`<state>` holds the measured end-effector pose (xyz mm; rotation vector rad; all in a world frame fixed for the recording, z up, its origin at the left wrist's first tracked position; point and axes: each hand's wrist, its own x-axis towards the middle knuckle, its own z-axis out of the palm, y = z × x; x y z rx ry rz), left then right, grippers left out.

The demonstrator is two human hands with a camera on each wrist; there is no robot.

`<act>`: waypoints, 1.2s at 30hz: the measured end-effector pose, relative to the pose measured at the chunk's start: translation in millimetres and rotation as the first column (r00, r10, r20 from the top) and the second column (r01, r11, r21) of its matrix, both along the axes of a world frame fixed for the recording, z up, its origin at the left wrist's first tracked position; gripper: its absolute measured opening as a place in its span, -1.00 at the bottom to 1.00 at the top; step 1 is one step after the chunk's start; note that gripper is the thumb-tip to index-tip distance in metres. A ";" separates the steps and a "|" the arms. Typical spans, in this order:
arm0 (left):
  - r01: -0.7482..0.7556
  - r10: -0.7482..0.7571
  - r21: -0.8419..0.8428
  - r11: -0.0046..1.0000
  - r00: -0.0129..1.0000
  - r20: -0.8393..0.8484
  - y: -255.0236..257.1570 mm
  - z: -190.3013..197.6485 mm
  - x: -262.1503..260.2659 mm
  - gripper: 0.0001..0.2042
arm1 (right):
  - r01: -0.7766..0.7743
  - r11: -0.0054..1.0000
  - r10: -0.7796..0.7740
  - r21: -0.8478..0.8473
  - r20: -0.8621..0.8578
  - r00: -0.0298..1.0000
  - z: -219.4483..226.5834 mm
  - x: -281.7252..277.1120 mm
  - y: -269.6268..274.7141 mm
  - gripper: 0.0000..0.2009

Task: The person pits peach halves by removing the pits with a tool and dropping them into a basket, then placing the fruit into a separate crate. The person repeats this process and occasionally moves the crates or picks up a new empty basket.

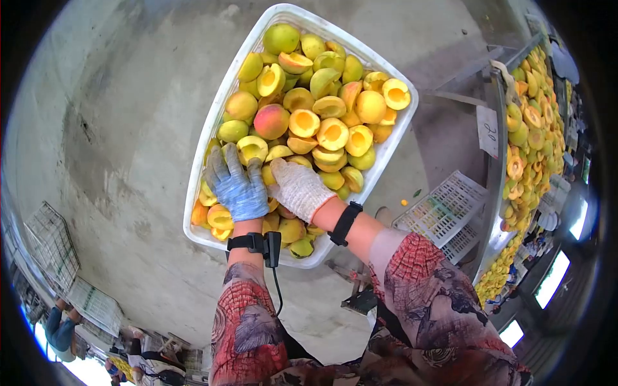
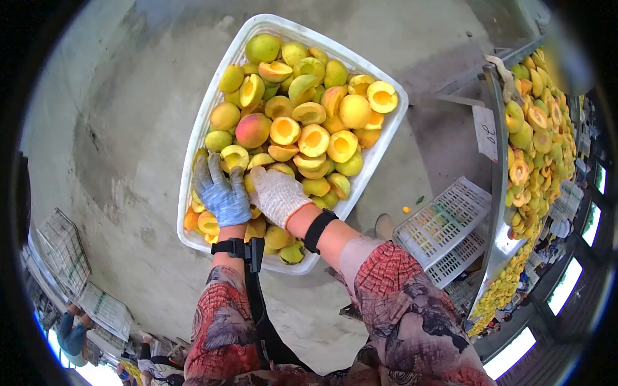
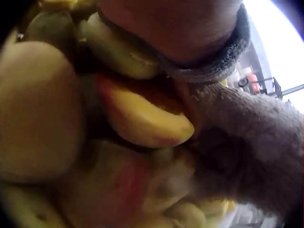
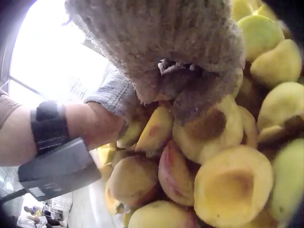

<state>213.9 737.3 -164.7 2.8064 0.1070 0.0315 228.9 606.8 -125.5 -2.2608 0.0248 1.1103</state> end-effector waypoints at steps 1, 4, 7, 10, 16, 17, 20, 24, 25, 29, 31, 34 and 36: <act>0.004 -0.004 0.015 1.000 1.000 -0.006 0.4 0.0 2.0 -0.43 | -0.002 1.000 0.002 -0.004 -0.006 1.000 -0.1 3.6 1.4 -0.72; 0.013 -0.014 0.028 1.000 0.999 0.033 -3.8 -17.2 1.6 -0.41 | -0.092 0.995 0.095 -0.042 0.052 0.994 -11.5 10.3 8.1 -0.80; -0.009 0.005 0.048 0.999 0.997 0.083 -4.3 -22.9 -0.8 -0.39 | -0.037 0.999 0.040 -0.024 0.156 0.987 -24.2 0.6 12.4 -0.80; -0.009 0.007 0.057 0.998 0.999 0.036 -4.9 -16.6 0.1 -0.42 | -0.067 0.996 0.073 -0.058 0.121 0.990 -19.7 2.2 11.3 -0.80; 0.008 -0.008 0.016 1.000 1.000 -0.030 -11.3 22.1 12.6 -0.46 | 0.067 0.995 -0.046 -0.077 0.246 0.968 32.4 22.5 -30.0 -0.72; 0.069 -0.069 -0.002 0.998 0.998 0.003 -20.7 30.4 21.6 -0.48 | 0.108 0.983 -0.067 -0.149 0.256 0.964 45.7 34.6 -45.2 -0.70; 0.197 -0.194 -0.035 0.980 0.979 0.065 -51.3 20.7 46.4 -0.51 | 0.142 0.947 -0.092 -0.287 0.181 0.979 27.3 58.0 -86.5 -0.68; 0.263 -0.258 0.112 0.958 0.965 -0.054 -76.3 -4.7 59.4 -0.50 | 0.066 0.973 -0.021 -0.222 0.199 0.980 -2.4 66.7 -97.9 -0.72; 0.267 -0.263 0.102 0.958 0.964 -0.045 -75.9 -6.5 57.0 -0.52 | 0.060 0.968 -0.018 -0.246 0.170 0.985 -2.1 67.4 -97.1 -0.75; 0.272 -0.265 0.118 0.955 0.961 -0.076 -80.7 -2.3 71.5 -0.54 | 0.048 0.975 -0.010 -0.215 0.177 0.984 -20.4 72.6 -97.8 -0.81; 0.262 -0.255 0.131 0.956 0.965 -0.065 -83.5 -8.6 74.8 -0.55 | 0.026 0.976 0.011 -0.214 0.169 0.986 -28.9 76.5 -99.7 -0.82; 0.242 -0.234 0.126 0.962 0.969 -0.073 -83.4 -10.4 70.7 -0.53 | 0.036 0.972 -0.005 -0.230 0.135 0.991 -21.8 79.3 -97.2 -0.80; 0.271 -0.263 0.109 0.956 0.961 -0.080 -81.1 -0.3 71.2 -0.52 | 0.054 0.967 -0.024 -0.249 0.122 0.992 -6.2 80.0 -92.1 -0.80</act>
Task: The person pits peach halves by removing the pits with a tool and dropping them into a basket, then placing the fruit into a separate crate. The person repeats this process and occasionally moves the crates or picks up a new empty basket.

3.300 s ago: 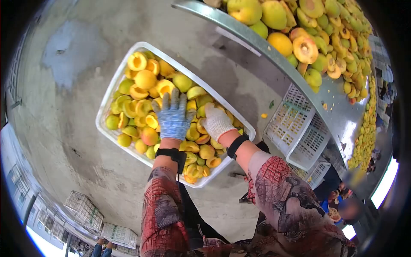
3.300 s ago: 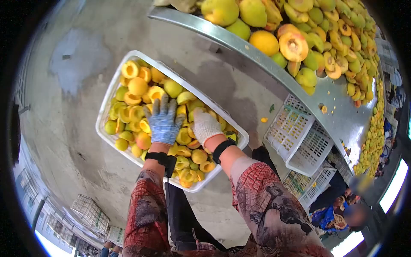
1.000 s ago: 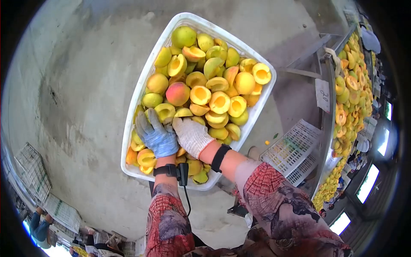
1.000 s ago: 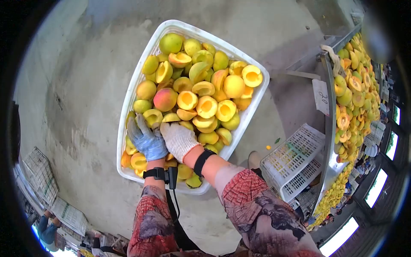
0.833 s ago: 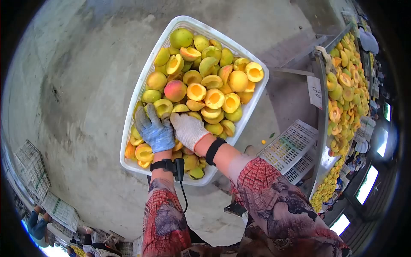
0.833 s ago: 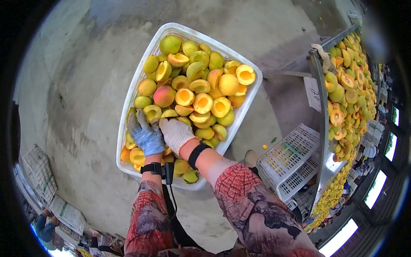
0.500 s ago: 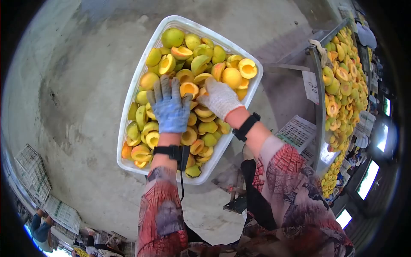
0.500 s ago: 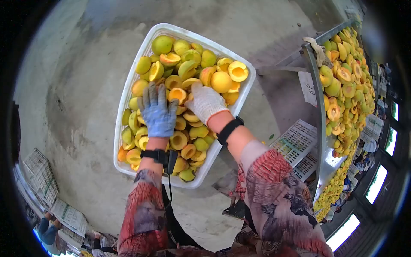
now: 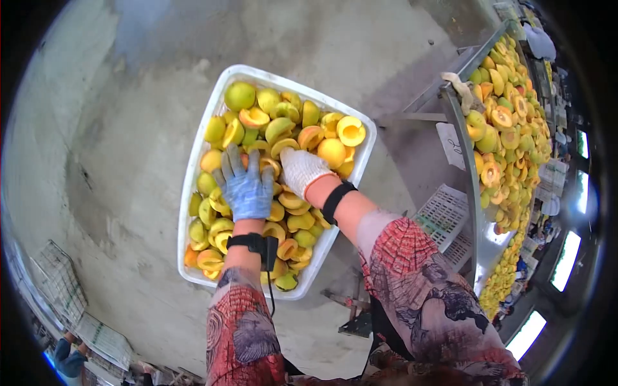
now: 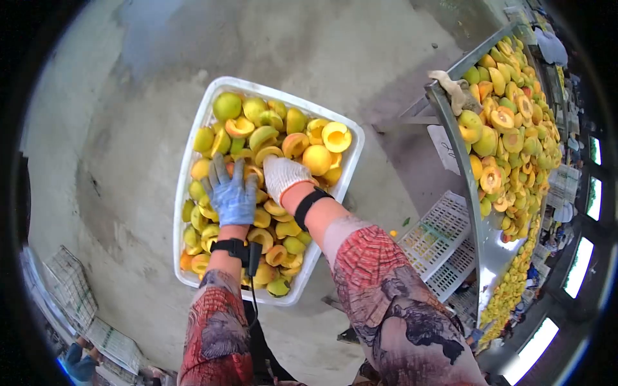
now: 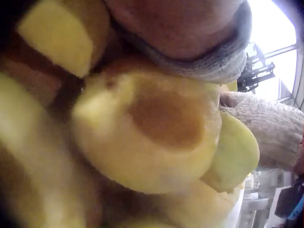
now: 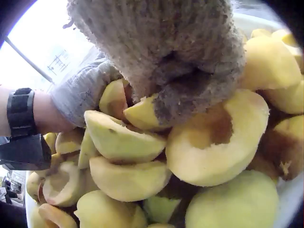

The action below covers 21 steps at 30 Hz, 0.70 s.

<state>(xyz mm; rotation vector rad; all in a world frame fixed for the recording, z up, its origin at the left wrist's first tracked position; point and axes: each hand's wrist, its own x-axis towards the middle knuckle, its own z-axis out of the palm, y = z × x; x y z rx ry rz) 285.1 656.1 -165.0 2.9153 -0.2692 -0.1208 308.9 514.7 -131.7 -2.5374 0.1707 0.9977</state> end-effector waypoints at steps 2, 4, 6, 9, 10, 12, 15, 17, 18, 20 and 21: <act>-0.002 0.001 -0.019 1.000 0.999 -0.054 3.2 15.4 7.3 -0.51 | 0.010 1.000 -0.010 0.013 -0.029 1.000 15.3 2.1 0.0 -0.77; 0.129 -0.127 -0.070 0.989 0.991 0.032 5.6 32.2 26.6 -0.48 | 0.153 0.982 -0.167 0.107 0.137 0.976 14.6 5.1 -14.0 -0.72; 0.164 -0.164 -0.020 0.986 0.986 0.033 2.8 22.2 50.6 -0.45 | 0.013 0.991 -0.056 0.134 0.324 0.944 -4.7 14.1 -25.6 -0.65; 0.233 -0.236 0.072 0.970 0.971 0.045 0.9 -1.7 80.9 -0.50 | 0.089 0.992 -0.106 0.089 0.208 0.972 -3.3 48.8 -24.6 -0.63; 0.235 -0.238 0.079 0.969 0.971 0.032 -2.7 -8.7 84.9 -0.50 | 0.072 0.992 -0.093 0.105 0.209 0.973 -8.5 50.1 -26.3 -0.64; 0.228 -0.226 0.151 0.962 0.974 -0.029 -5.8 -13.6 90.5 -0.48 | 0.080 0.992 -0.100 0.095 0.237 0.966 -13.2 49.4 -24.7 -0.64; 0.224 -0.218 0.174 0.959 0.974 -0.056 -14.5 -13.5 99.6 -0.52 | 0.057 0.994 -0.074 0.093 0.189 0.979 -12.1 53.2 -23.7 -0.71; 0.229 -0.228 0.172 0.958 0.973 -0.024 -13.4 -30.4 95.5 -0.56 | 0.102 0.992 -0.115 0.074 0.201 0.973 -30.7 52.2 -14.8 -0.74; 0.223 -0.230 0.171 0.960 0.973 0.020 -12.1 -35.8 97.8 -0.59 | 0.138 0.989 -0.147 0.055 0.226 0.963 -36.6 57.6 -10.3 -0.77; 0.233 -0.240 0.180 0.956 0.971 0.018 -12.3 -37.0 95.8 -0.61 | 0.178 0.984 -0.180 0.028 0.216 0.960 -35.2 58.7 -5.8 -0.78; 0.228 -0.233 0.148 0.962 0.972 0.019 -12.7 -34.4 93.1 -0.60 | 0.156 0.987 -0.162 0.049 0.180 0.970 -30.5 55.3 -9.0 -0.78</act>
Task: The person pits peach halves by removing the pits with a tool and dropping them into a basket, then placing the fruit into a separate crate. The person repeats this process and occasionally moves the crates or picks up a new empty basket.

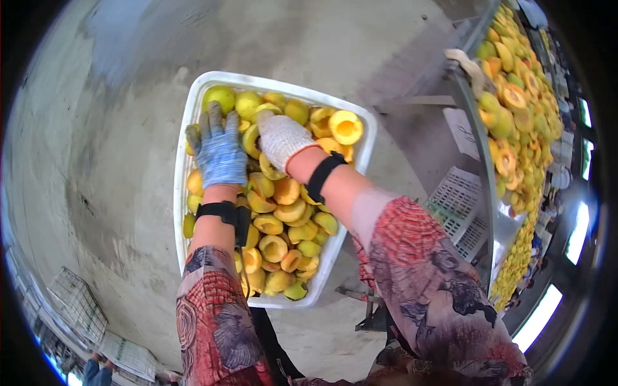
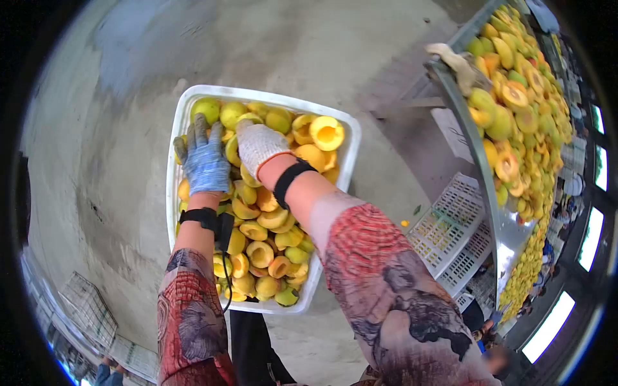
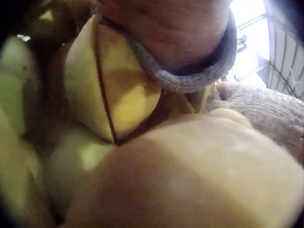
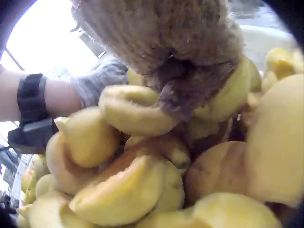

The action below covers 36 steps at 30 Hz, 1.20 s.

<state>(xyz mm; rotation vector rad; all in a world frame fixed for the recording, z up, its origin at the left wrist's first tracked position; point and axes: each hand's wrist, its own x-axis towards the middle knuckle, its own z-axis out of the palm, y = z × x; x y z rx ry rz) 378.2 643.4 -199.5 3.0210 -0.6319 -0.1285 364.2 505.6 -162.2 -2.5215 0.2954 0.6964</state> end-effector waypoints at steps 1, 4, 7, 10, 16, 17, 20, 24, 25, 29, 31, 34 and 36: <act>-0.013 0.013 -0.031 0.999 1.000 0.006 0.0 3.0 2.8 -0.59 | -0.030 0.999 0.031 0.028 -0.019 0.999 5.0 1.9 -2.8 -0.78; 0.011 -0.012 -0.063 0.998 1.000 -0.023 3.3 23.3 7.2 -0.55 | -0.017 0.995 0.005 0.100 0.117 0.993 20.4 -20.1 -16.1 -0.77; 0.017 -0.002 -0.202 0.979 0.997 0.076 14.0 40.7 -17.1 -0.52 | -0.102 0.995 0.097 -0.006 0.381 0.920 33.3 -53.5 -57.1 -0.69; 0.093 -0.108 -0.187 0.978 0.992 -0.071 -15.3 73.5 -63.1 -0.44 | 0.200 0.979 -0.193 -0.038 0.132 0.972 55.8 -59.3 -94.0 -0.67; 0.185 -0.217 -0.166 0.969 0.955 -0.201 -63.7 48.7 -96.3 -0.37 | 0.182 0.983 -0.182 -0.008 -0.062 0.981 17.1 -58.6 -114.8 -0.62; 0.183 -0.217 -0.164 0.969 0.951 -0.219 -64.1 47.4 -93.6 -0.37 | 0.183 0.983 -0.183 -0.006 -0.081 0.980 16.5 -53.7 -112.7 -0.62; 0.206 -0.230 -0.141 0.968 0.955 -0.187 -70.8 43.0 -95.9 -0.41 | -0.177 0.979 0.189 -0.099 0.136 0.973 -39.3 -67.6 -134.1 -0.63; 0.222 -0.237 -0.123 0.967 0.964 -0.122 -71.5 30.7 -99.0 -0.39 | 0.067 0.976 -0.081 -0.208 -0.059 0.995 -25.0 -48.7 -105.0 -0.61; 0.223 -0.237 -0.118 0.968 0.964 -0.117 -69.8 30.7 -100.6 -0.38 | 0.031 0.964 -0.017 -0.262 0.056 0.998 -24.1 -49.3 -104.8 -0.61; 0.234 -0.274 -0.272 0.933 0.954 -0.121 -48.9 41.5 -92.3 -0.47 | 0.038 0.986 -0.039 -0.162 -0.008 0.999 -7.6 -54.7 -106.8 -0.61; 0.230 -0.228 -0.363 0.903 0.972 0.049 -21.9 68.5 -95.9 -0.56 | -0.295 0.916 0.380 -0.274 0.350 0.856 7.4 -90.9 -109.9 -0.63; 0.119 -0.153 -0.349 0.930 0.985 -0.074 27.9 98.7 -135.1 -0.55 | -0.068 0.988 0.037 0.138 0.216 0.976 52.3 -148.8 -56.7 -0.75; 0.099 -0.152 -0.302 0.948 0.976 -0.158 53.7 100.9 -177.2 -0.48 | -0.117 0.957 0.106 0.264 0.056 0.993 59.2 -194.2 -22.3 -0.69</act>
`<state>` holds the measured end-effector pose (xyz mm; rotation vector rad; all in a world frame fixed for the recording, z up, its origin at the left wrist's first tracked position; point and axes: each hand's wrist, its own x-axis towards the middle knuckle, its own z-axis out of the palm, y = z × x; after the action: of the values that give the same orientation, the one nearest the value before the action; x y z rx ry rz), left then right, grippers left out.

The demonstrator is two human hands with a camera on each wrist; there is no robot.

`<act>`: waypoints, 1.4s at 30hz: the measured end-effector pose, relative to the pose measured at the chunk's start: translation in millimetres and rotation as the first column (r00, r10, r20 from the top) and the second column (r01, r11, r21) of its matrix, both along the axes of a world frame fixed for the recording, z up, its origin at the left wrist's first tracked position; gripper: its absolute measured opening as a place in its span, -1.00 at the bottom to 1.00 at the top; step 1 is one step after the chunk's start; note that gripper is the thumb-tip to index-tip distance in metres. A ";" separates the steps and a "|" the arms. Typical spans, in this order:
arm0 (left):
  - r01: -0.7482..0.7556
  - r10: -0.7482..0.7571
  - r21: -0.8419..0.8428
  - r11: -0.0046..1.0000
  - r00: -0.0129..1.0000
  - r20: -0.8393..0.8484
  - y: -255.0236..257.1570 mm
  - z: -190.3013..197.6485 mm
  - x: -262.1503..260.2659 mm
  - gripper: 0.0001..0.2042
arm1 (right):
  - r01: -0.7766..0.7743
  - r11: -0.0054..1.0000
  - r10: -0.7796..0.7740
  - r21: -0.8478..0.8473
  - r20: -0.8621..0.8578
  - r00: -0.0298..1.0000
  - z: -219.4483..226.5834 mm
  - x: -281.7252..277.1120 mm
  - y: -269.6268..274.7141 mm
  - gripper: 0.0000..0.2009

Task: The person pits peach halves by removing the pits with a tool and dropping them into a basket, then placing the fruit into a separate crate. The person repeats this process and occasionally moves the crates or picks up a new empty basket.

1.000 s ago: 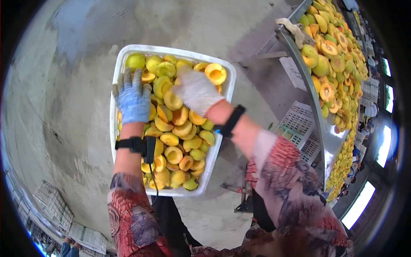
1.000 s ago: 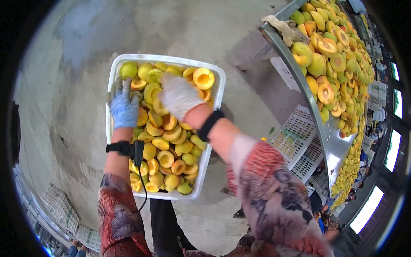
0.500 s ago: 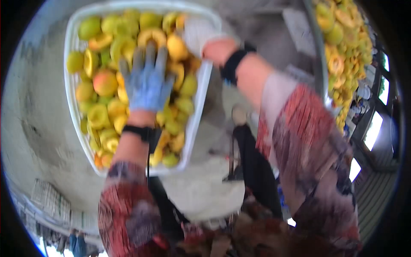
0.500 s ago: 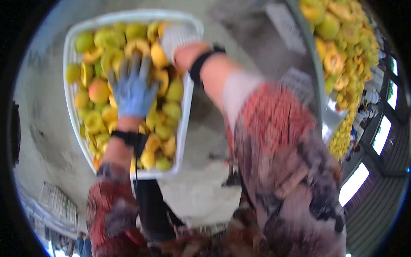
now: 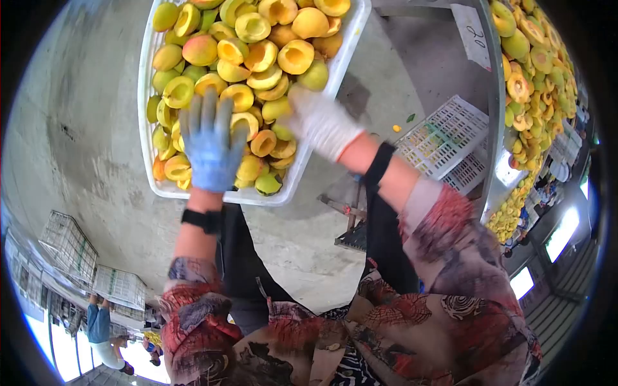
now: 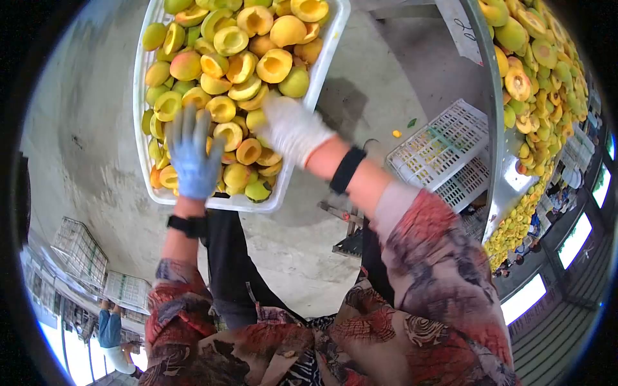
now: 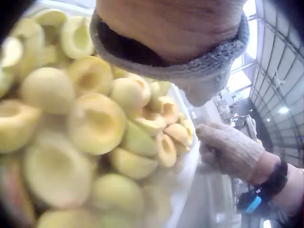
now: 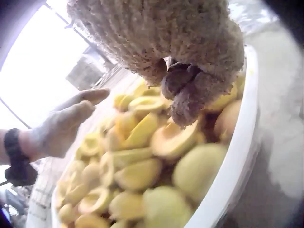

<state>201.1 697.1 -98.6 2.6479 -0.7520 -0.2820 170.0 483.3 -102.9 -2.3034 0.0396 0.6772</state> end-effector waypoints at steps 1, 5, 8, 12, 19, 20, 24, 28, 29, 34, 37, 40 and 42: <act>-0.012 0.016 0.040 0.999 0.995 -0.099 5.7 3.9 -22.8 -0.43 | -0.032 0.999 0.033 0.023 -0.052 0.998 2.5 -16.3 17.1 -0.68; 0.115 -0.098 0.137 0.984 0.987 -0.127 24.6 -44.7 -108.6 -0.41 | -0.087 0.993 0.073 -0.077 -0.163 0.984 -34.9 -42.0 65.0 -0.80; 0.105 -0.083 0.161 0.981 0.987 -0.139 22.3 -50.9 -113.8 -0.41 | -0.079 0.985 0.043 -0.151 -0.231 0.972 -48.4 -39.3 79.1 -0.83; 0.037 -0.020 0.054 0.998 0.959 -0.282 13.0 -27.6 -99.1 -0.48 | -0.086 0.985 0.056 -0.150 -0.198 0.979 -58.3 -45.5 74.5 -0.72; -0.306 0.278 -0.218 0.927 0.949 -0.150 75.5 77.2 -97.0 -0.49 | -0.244 0.956 0.246 -0.161 -0.007 0.969 15.4 -61.0 -17.5 -0.72; -0.378 0.339 -0.206 0.903 0.920 -0.199 109.2 92.9 -93.3 -0.49 | -0.185 0.942 0.133 -0.282 -0.194 0.972 34.7 -75.2 -36.9 -0.72; -0.725 0.630 -0.083 0.684 0.644 -0.434 245.0 111.9 -120.0 -0.57 | -0.379 0.750 0.116 -0.542 -0.456 0.882 146.6 -123.8 -47.1 -0.65; -0.883 0.901 0.243 0.402 0.335 -0.275 369.8 135.1 -231.6 -0.79 | -0.486 0.682 0.099 -0.547 -0.590 0.802 175.7 -108.1 -7.7 -0.57; -0.914 0.941 0.231 0.334 0.313 -0.126 382.1 143.5 -276.3 -0.79 | -0.450 0.727 0.096 -0.518 -0.573 0.814 189.6 -90.2 23.9 -0.59; -0.619 0.915 0.733 0.283 -0.054 -0.399 363.6 208.7 -489.3 -0.72 | -0.455 0.807 0.393 -0.375 -0.234 0.889 196.5 8.4 152.2 -0.71; -0.538 0.800 0.819 0.197 -0.395 -0.451 294.8 275.5 -555.9 -0.61 | -0.424 0.870 0.412 -0.251 -0.104 0.905 264.5 49.7 274.3 -0.76; -0.560 0.658 0.747 0.357 -0.417 -0.627 212.3 302.2 -616.8 -0.58 | -0.575 0.811 0.585 -0.110 0.151 0.797 269.9 60.4 329.3 -0.77; -0.559 0.585 0.691 0.458 -0.396 -0.708 177.4 288.8 -646.8 -0.57 | -0.569 0.822 0.564 -0.003 0.133 0.815 276.9 44.2 359.9 -0.77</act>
<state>-445.7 874.4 190.3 1.5561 1.2229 -1.5119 214.2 843.2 174.0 -2.3188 -0.7479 0.8049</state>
